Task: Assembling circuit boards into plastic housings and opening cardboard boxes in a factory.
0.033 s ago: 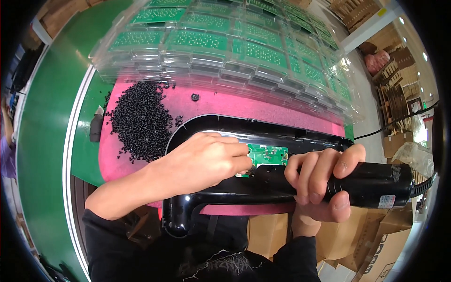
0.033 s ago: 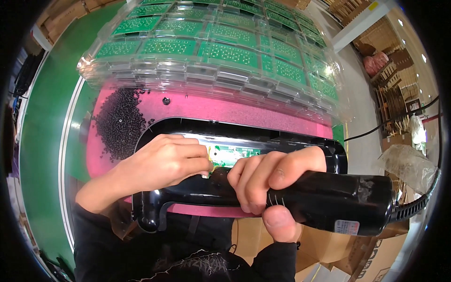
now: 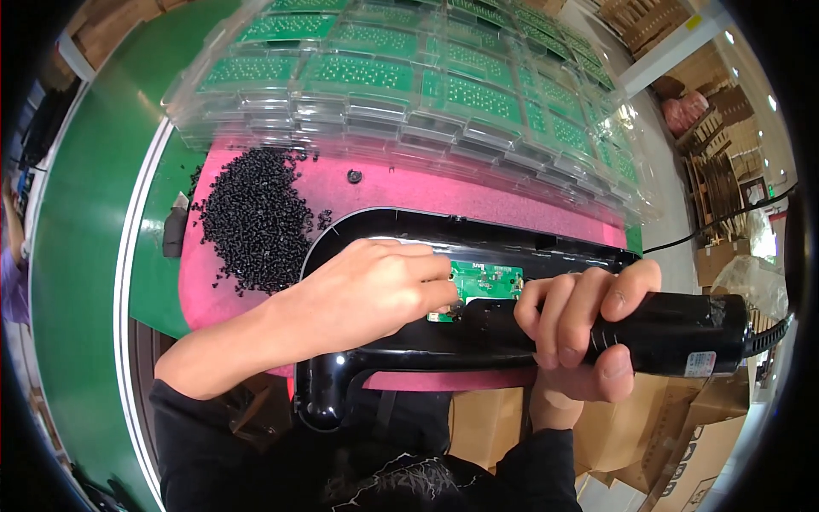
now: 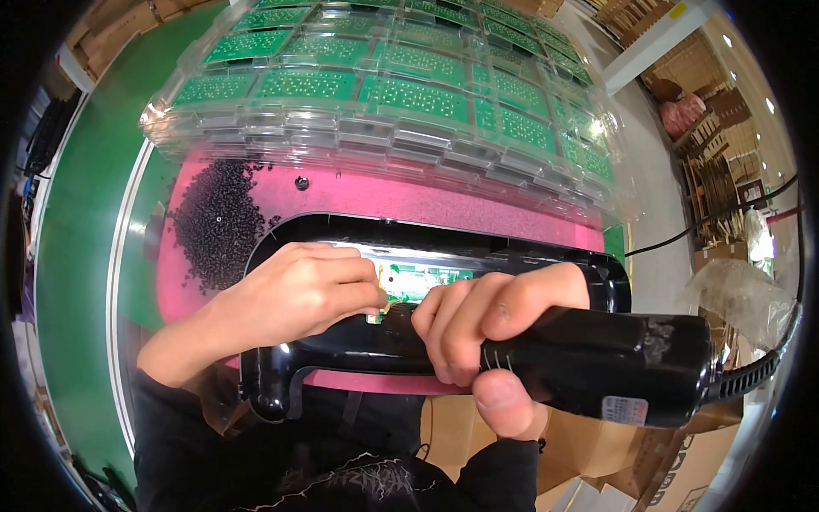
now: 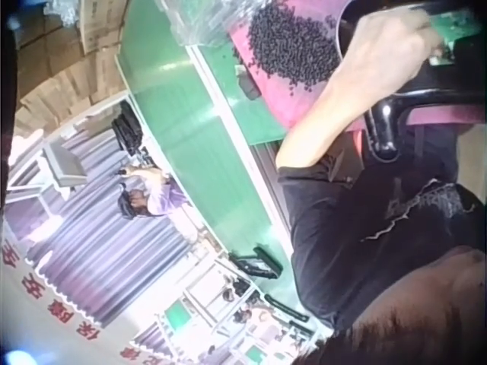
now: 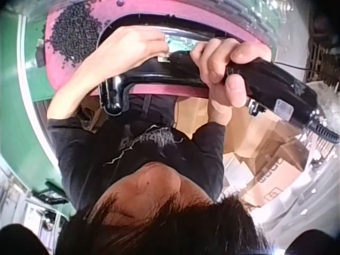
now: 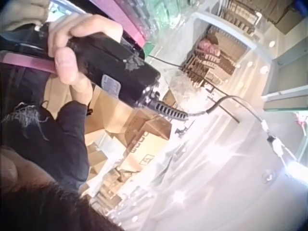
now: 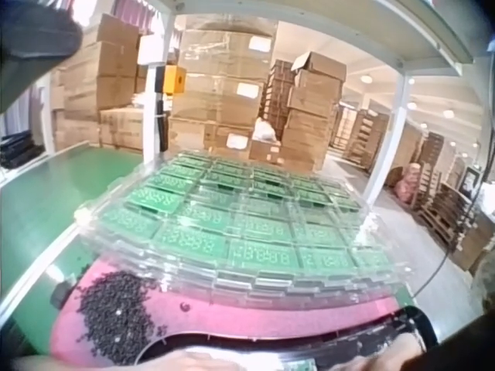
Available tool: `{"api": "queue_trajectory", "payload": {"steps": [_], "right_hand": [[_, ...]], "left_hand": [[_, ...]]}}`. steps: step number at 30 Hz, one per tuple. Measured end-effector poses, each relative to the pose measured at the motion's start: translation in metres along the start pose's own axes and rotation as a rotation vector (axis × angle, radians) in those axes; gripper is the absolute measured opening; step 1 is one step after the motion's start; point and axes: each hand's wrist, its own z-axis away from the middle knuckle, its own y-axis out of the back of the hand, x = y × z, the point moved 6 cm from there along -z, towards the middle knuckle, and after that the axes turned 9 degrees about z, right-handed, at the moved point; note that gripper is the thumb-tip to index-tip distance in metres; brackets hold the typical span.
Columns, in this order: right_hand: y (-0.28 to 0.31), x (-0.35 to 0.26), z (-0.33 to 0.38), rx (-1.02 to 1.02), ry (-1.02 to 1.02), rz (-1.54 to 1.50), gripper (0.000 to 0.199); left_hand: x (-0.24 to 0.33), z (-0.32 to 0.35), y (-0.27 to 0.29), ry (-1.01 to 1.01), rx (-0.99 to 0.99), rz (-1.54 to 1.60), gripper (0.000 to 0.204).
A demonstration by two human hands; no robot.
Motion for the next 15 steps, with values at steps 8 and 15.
{"api": "queue_trajectory", "payload": {"steps": [8, 15], "right_hand": [[-0.007, 0.014, 0.002, -0.030, -0.077, -0.008, 0.034], [-0.014, 0.009, 0.003, -0.171, -0.065, -0.098, 0.035]], "left_hand": [[-0.005, 0.001, 0.006, 0.070, 0.146, 0.005, 0.010], [-0.004, 0.002, 0.009, 0.120, 0.184, -0.042, 0.017]]}}
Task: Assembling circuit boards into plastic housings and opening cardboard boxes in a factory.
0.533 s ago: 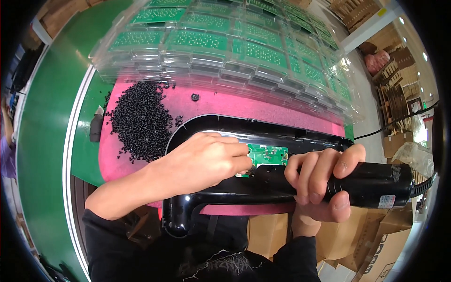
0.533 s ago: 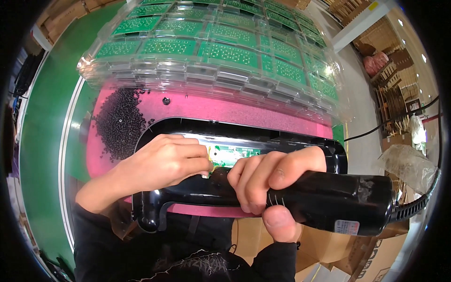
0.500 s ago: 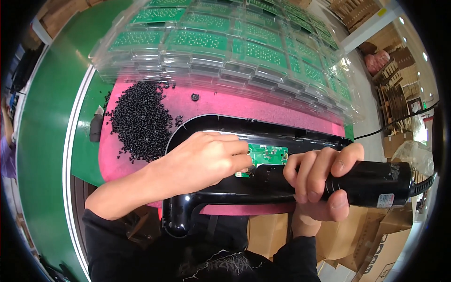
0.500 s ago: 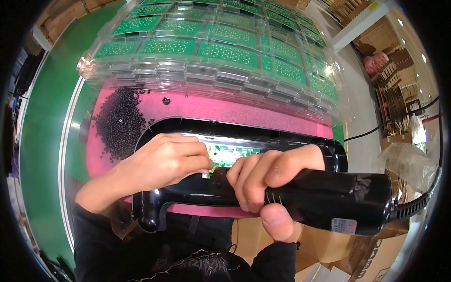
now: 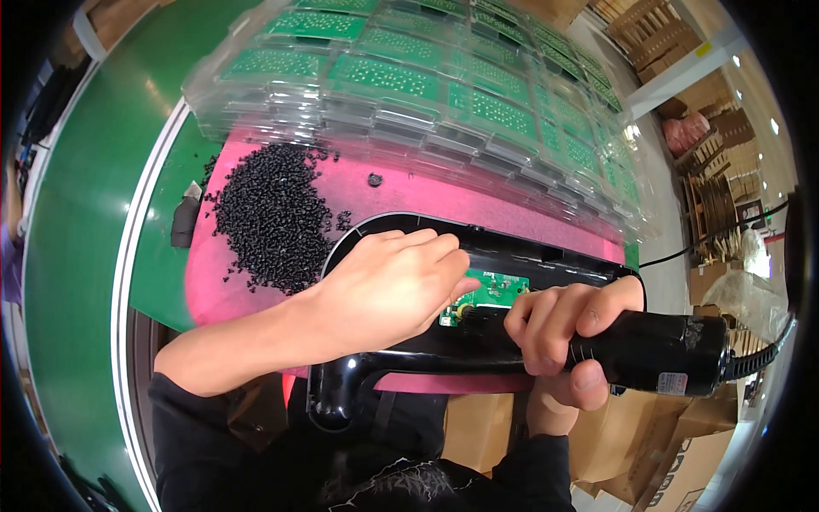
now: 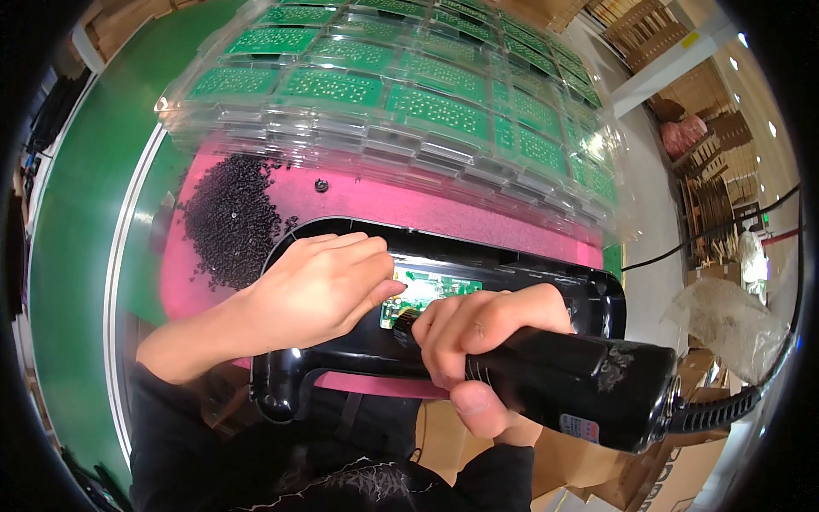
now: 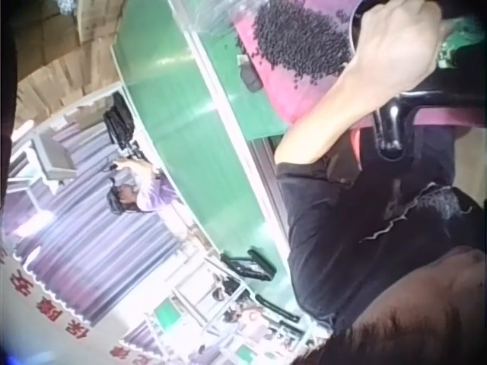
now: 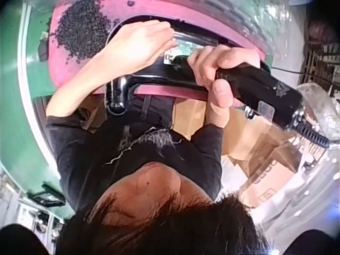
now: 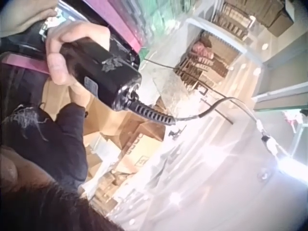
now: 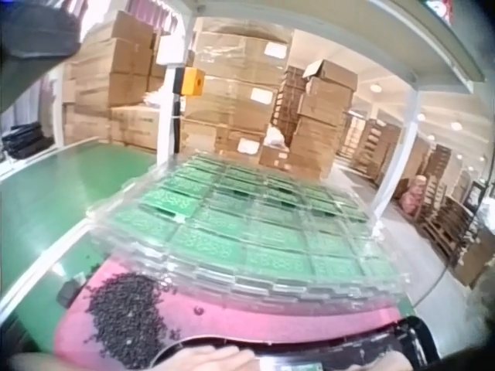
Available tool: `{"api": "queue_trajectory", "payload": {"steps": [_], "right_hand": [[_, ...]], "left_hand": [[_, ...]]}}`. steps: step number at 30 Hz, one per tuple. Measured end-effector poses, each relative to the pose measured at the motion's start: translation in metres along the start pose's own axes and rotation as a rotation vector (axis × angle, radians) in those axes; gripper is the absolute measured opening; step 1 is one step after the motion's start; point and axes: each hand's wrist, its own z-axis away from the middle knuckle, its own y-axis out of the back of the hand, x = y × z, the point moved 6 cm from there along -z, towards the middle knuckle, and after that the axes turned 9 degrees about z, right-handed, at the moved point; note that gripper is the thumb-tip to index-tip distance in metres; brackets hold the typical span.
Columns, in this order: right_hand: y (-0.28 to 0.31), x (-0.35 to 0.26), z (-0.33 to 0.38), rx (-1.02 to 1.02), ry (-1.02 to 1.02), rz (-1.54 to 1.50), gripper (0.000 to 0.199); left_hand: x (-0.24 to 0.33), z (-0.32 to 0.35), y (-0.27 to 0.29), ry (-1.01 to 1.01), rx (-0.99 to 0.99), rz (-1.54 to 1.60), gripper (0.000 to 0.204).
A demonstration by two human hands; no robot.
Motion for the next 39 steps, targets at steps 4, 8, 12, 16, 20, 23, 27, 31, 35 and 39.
{"api": "queue_trajectory", "payload": {"steps": [4, 8, 12, 16, 20, 23, 27, 31, 35, 39], "right_hand": [[-0.004, 0.005, -0.004, 0.002, -0.009, 0.003, 0.034], [-0.014, 0.011, -0.009, -0.023, -0.080, 0.027, 0.032], [-0.015, 0.014, -0.009, -0.019, -0.095, 0.110, 0.034], [-0.017, 0.015, -0.009, -0.027, -0.061, 0.067, 0.035], [-0.018, 0.010, -0.007, 0.044, -0.129, 0.184, 0.034], [-0.013, 0.013, -0.007, 0.053, -0.173, 0.243, 0.037], [-0.015, 0.011, -0.004, -0.022, -0.215, 0.237, 0.038], [-0.002, 0.004, 0.000, 0.054, -0.020, 0.085, 0.034], [0.015, -0.015, 0.004, 0.194, 0.179, 0.003, 0.035], [0.019, -0.023, 0.006, 0.274, 0.290, 0.004, 0.026]], "left_hand": [[-0.001, 0.001, 0.000, 0.007, -0.007, -0.004, 0.016], [-0.001, 0.003, 0.002, -0.002, -0.006, -0.012, 0.018], [-0.004, 0.005, 0.000, -0.002, -0.014, 0.018, 0.020], [-0.005, 0.006, -0.003, -0.009, -0.041, 0.046, 0.019], [-0.003, 0.005, -0.006, -0.021, -0.110, 0.053, 0.013], [-0.004, 0.005, -0.009, -0.037, -0.102, 0.043, 0.011], [0.000, 0.001, -0.004, 0.036, -0.151, 0.033, 0.012], [0.001, 0.000, -0.006, 0.025, -0.178, 0.057, 0.012], [0.000, 0.000, -0.009, 0.024, -0.240, 0.107, 0.015], [0.003, -0.005, -0.003, -0.001, -0.165, 0.266, 0.013]]}}
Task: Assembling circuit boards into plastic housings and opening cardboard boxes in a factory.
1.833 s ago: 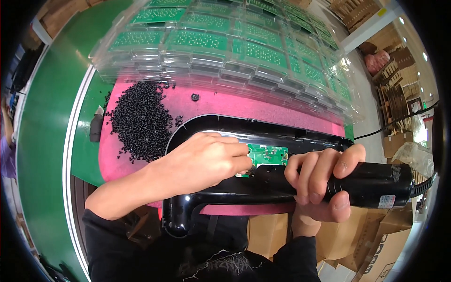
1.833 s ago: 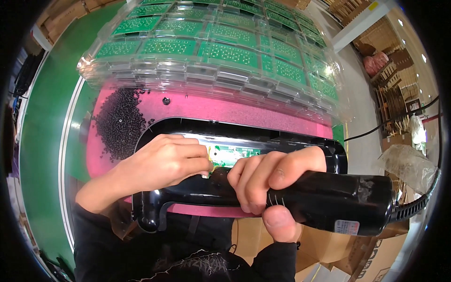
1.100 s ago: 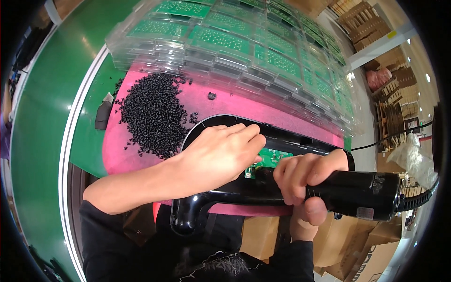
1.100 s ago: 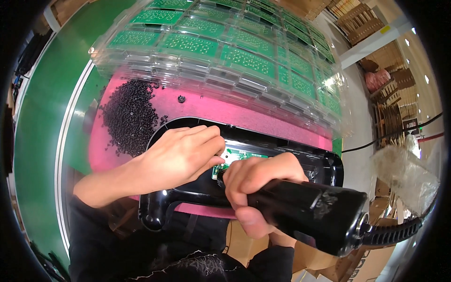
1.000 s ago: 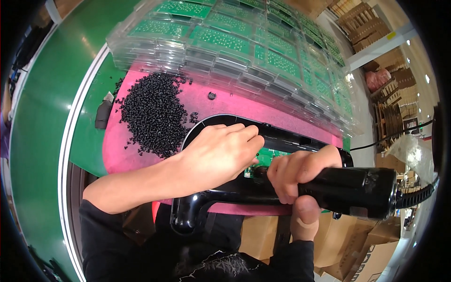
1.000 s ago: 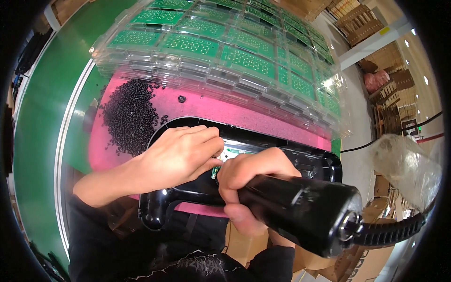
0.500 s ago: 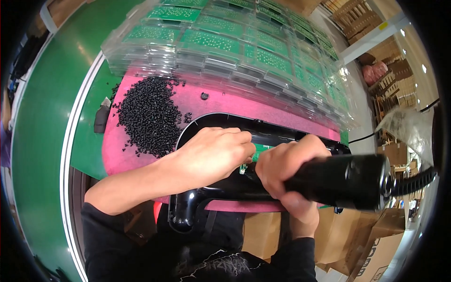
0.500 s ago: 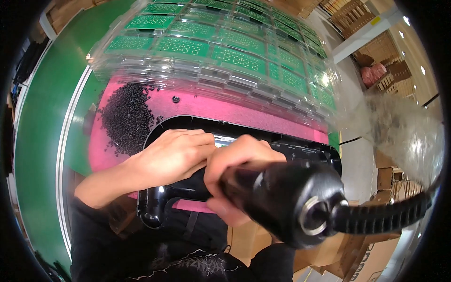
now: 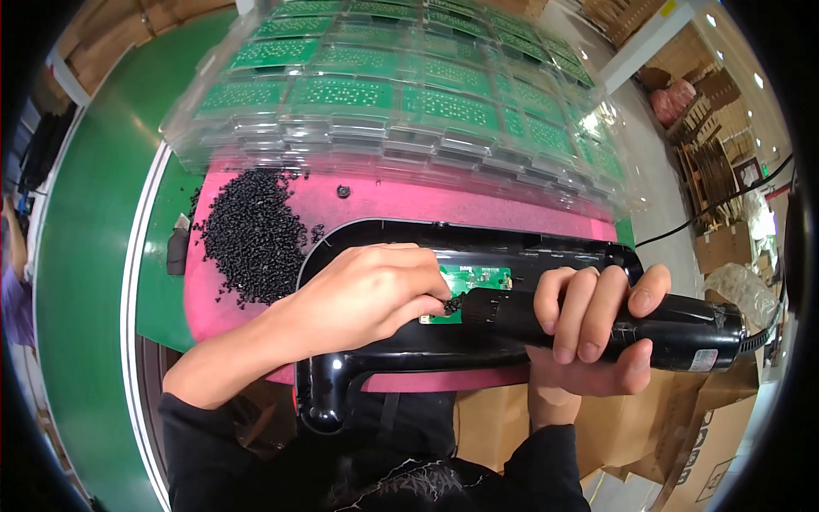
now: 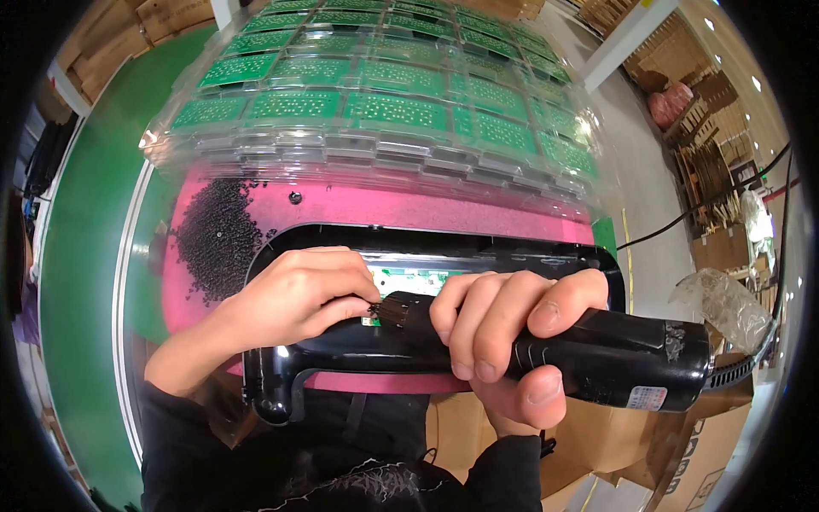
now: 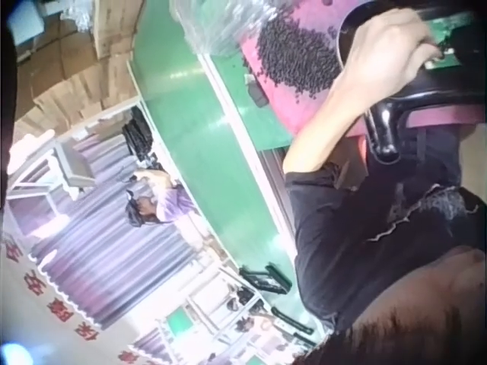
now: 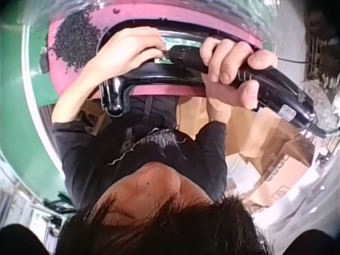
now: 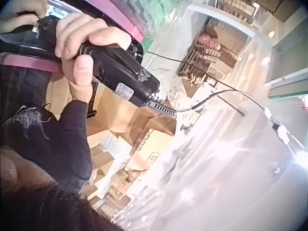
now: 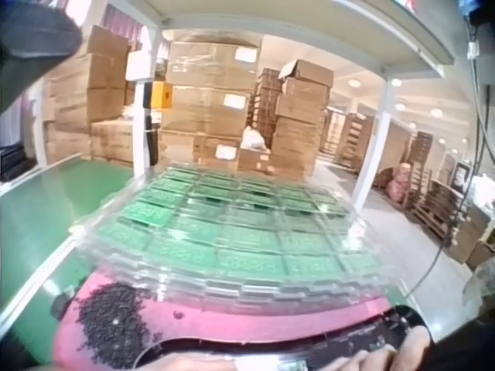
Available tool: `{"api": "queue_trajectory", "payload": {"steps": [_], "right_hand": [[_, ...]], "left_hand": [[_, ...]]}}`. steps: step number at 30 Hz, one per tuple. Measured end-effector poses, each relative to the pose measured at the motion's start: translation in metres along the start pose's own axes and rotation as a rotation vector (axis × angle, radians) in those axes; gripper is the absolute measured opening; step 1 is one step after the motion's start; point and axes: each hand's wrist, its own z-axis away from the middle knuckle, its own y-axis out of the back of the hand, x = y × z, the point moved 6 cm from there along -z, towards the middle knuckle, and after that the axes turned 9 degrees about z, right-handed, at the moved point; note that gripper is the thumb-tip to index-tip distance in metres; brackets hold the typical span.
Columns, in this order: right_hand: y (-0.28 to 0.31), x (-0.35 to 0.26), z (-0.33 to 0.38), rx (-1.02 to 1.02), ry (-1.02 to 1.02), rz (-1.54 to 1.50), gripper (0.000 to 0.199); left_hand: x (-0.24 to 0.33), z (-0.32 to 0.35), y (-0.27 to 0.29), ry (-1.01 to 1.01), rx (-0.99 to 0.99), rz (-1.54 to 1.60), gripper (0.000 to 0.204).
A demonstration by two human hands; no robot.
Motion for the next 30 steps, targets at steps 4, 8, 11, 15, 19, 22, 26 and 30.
{"api": "queue_trajectory", "payload": {"steps": [4, 8, 11, 15, 19, 22, 26, 30], "right_hand": [[0.005, -0.008, 0.000, 0.017, 0.009, -0.016, 0.028], [0.015, -0.015, -0.005, -0.088, 0.090, -0.069, 0.044], [0.031, -0.019, -0.015, -0.045, 0.099, -0.047, 0.061], [0.051, -0.028, -0.017, -0.016, 0.004, 0.072, 0.048], [0.053, -0.029, -0.017, -0.002, 0.013, 0.097, 0.043], [0.051, -0.028, -0.016, -0.011, -0.028, 0.139, 0.044], [0.048, -0.026, -0.017, 0.007, -0.023, 0.189, 0.043], [0.049, -0.024, -0.018, 0.026, -0.037, 0.219, 0.044]], "left_hand": [[0.000, -0.003, 0.000, -0.002, -0.010, 0.107, 0.013], [0.002, -0.007, -0.008, 0.097, -0.102, 0.282, 0.032], [0.000, -0.005, -0.009, 0.081, -0.081, -0.076, 0.030], [0.003, -0.005, -0.016, 0.052, -0.150, -0.124, 0.024], [0.005, -0.005, -0.015, 0.014, -0.128, -0.163, 0.021], [0.003, -0.005, -0.016, 0.020, -0.132, -0.157, 0.021], [0.002, -0.004, -0.016, 0.037, -0.150, -0.157, 0.023], [0.001, -0.003, -0.016, 0.034, -0.151, -0.147, 0.023]]}}
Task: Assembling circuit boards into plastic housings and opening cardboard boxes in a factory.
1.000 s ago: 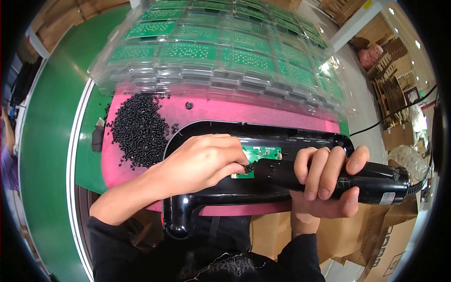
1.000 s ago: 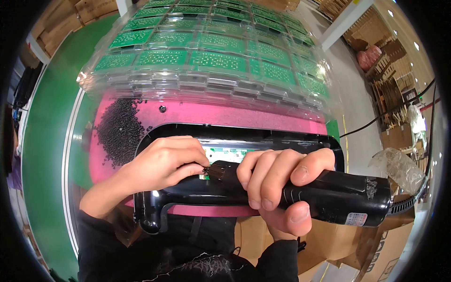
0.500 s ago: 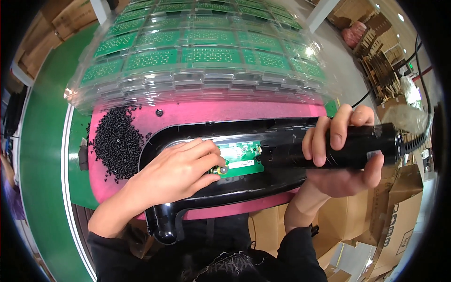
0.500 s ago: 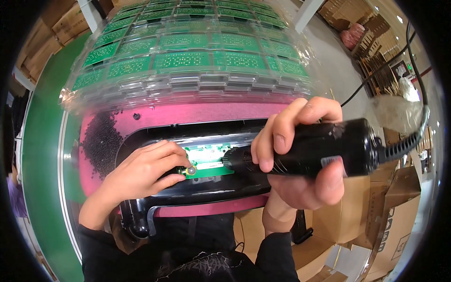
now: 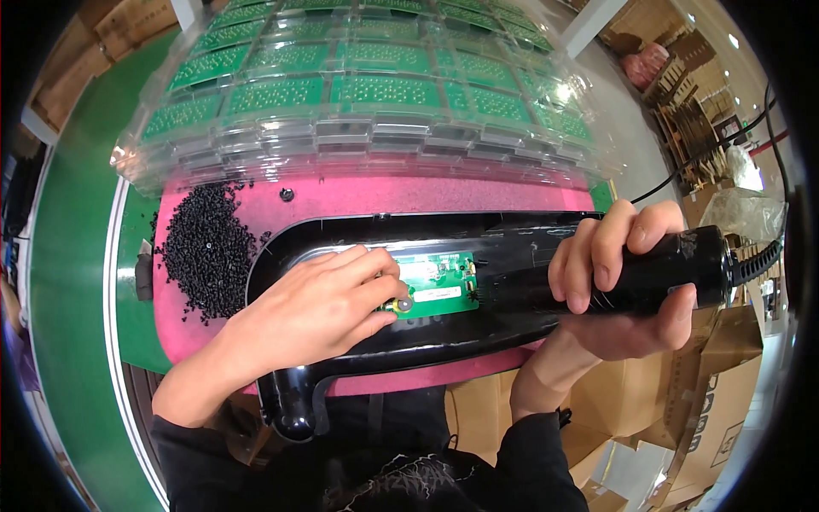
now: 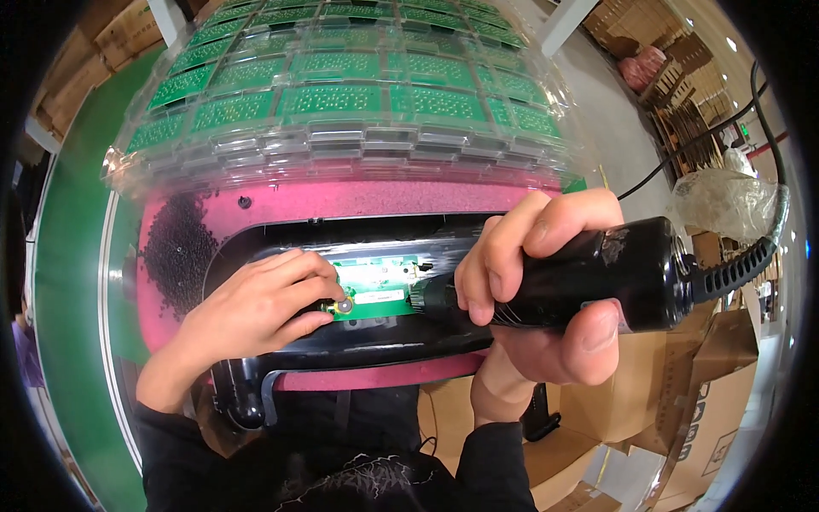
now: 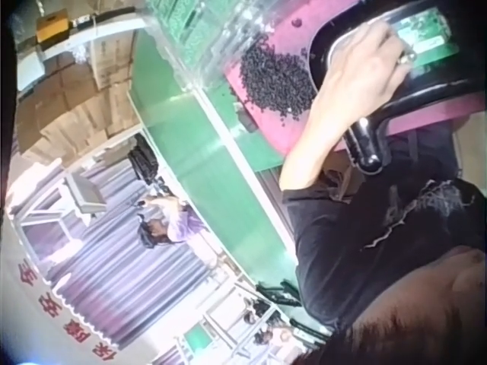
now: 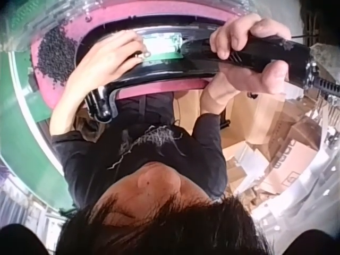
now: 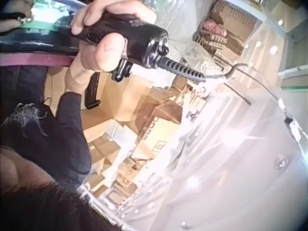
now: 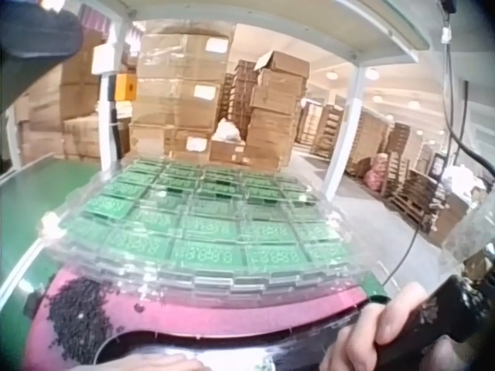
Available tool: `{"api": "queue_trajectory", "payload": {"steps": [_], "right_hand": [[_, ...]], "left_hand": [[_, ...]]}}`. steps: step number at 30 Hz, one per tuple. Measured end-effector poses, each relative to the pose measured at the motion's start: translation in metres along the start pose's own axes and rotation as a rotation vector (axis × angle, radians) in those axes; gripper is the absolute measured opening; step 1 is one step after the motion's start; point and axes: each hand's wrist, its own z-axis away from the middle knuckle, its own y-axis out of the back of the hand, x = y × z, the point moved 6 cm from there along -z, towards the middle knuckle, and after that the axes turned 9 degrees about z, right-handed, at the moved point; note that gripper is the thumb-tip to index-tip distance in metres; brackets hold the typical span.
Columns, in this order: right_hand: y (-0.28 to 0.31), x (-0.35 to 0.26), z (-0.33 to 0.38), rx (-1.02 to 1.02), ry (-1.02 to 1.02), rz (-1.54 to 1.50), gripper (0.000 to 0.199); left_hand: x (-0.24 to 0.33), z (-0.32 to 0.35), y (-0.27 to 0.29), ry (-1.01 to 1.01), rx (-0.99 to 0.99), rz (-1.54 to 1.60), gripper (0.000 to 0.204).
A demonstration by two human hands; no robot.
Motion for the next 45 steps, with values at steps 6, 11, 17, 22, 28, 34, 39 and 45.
{"api": "queue_trajectory", "payload": {"steps": [6, 11, 17, 22, 28, 34, 39, 45], "right_hand": [[-0.015, 0.012, -0.007, -0.118, -0.092, -0.018, 0.051], [-0.017, 0.013, -0.008, -0.172, -0.112, -0.055, 0.054], [-0.024, 0.009, -0.001, -0.305, -0.059, -0.100, 0.059], [0.008, 0.014, -0.009, 0.029, -0.185, -0.202, 0.044], [0.075, 0.041, -0.002, 0.619, -0.405, -0.411, 0.026], [0.069, -0.006, 0.044, 0.472, -0.267, -0.081, 0.044], [0.157, -0.084, 0.137, 1.059, 0.222, 0.792, 0.034], [0.328, -0.007, 0.334, 1.149, -0.330, 1.414, 0.030]], "left_hand": [[0.001, -0.001, -0.001, 0.006, -0.011, -0.004, 0.023], [0.000, 0.000, 0.000, 0.004, -0.010, 0.000, 0.024], [0.005, 0.000, 0.010, -0.045, 0.068, -0.006, 0.022], [0.007, 0.004, 0.050, -0.029, 0.435, -0.149, 0.021], [-0.010, 0.006, 0.035, 0.148, 0.237, -0.366, 0.025], [-0.015, 0.005, 0.019, 0.247, 0.115, -0.317, 0.017], [0.029, 0.008, 0.037, 0.198, 0.262, -0.278, 0.010], [0.075, 0.095, 0.071, -0.058, 0.501, -0.577, 0.027]]}}
